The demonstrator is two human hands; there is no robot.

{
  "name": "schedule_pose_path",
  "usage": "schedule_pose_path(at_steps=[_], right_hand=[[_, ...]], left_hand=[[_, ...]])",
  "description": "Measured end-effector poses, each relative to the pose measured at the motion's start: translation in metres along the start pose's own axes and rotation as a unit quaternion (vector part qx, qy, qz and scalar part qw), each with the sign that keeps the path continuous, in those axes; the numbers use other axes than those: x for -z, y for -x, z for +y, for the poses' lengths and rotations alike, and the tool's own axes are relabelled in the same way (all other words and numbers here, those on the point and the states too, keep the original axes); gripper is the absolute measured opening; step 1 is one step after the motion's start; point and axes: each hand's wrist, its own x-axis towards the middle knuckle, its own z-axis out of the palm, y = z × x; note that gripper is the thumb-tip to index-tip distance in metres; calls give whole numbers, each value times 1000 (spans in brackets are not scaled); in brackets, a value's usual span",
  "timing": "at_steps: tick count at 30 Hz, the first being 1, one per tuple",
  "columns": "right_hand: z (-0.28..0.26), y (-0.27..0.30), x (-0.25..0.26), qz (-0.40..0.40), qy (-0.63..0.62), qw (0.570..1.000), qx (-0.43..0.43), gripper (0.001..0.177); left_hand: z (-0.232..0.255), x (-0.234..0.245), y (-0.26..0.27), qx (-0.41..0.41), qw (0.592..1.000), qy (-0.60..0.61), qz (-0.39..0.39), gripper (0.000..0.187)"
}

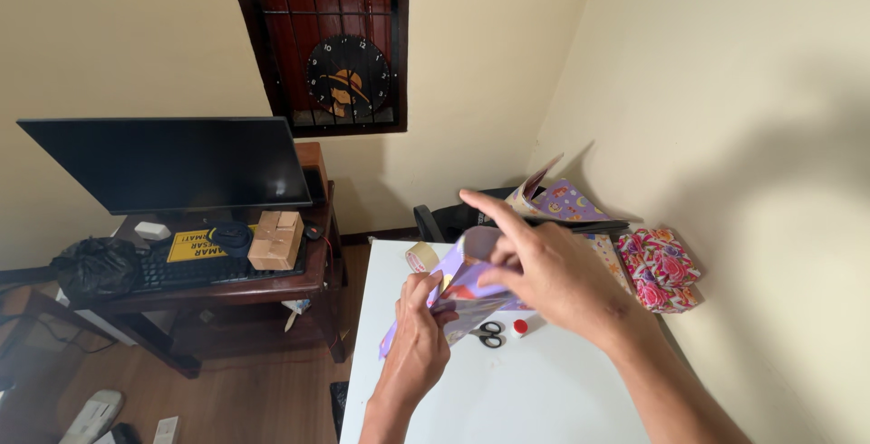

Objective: The person wraps a small rectangular box with purple patterned wrapping paper. They use scissors to cut the paper and clear tape to secure the folds, then fold the ends to complete the wrapping.

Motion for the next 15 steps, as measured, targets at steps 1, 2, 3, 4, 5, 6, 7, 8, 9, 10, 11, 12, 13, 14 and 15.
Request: schedule_pose_path(at_steps=[1,2,3,4,5,6,7,8,9,10,11,12,13,14,15], right_hand=[[4,-2,-3,45,26,997,57,83],[9,-6,-7,70,26,992,103,78],[13,-10,-12,94,26,984,148,73],[18,-12,-16,120,27,973,193,69],[22,-12,-21,125,38,973,189,67],[24,-13,-25,132,49,972,186,66],[25,-14,-27,138,60,971,184,64],[26,-13,-28,128,51,976,170,66],[27,-11,-27,119,41,980,157,69],[25,-10,-26,110,31,983,145,71],[24,-9,-23,99,29,984,144,78],[23,-7,-19,87,26,985,144,85],[22,-7,-18,75,24,987,143,92],[20,-7,-18,88,37,985,143,89],[19,-8,-19,101,51,983,143,85]], left_hand=[[0,0,2,-2,1000,17,-4,83],[-1,-1,2,-5,999,34,-8,83],[-1,-1,3,-8,999,51,-12,83],[-2,-1,4,-11,999,48,-12,83],[-2,-2,4,-15,999,46,-11,83],[-3,-1,4,-19,999,42,-10,83],[-4,-1,4,-20,998,56,-13,83],[-4,0,5,-18,997,72,-15,83],[-5,0,6,-17,996,87,-18,83],[-5,1,7,-18,995,93,-15,82],[-6,2,7,-18,995,99,-12,82],[-6,3,8,-19,994,105,-9,82],[-6,5,8,-17,994,109,-6,81],[-7,6,8,-16,993,114,-4,81],[-6,7,8,-14,993,118,-1,80]])
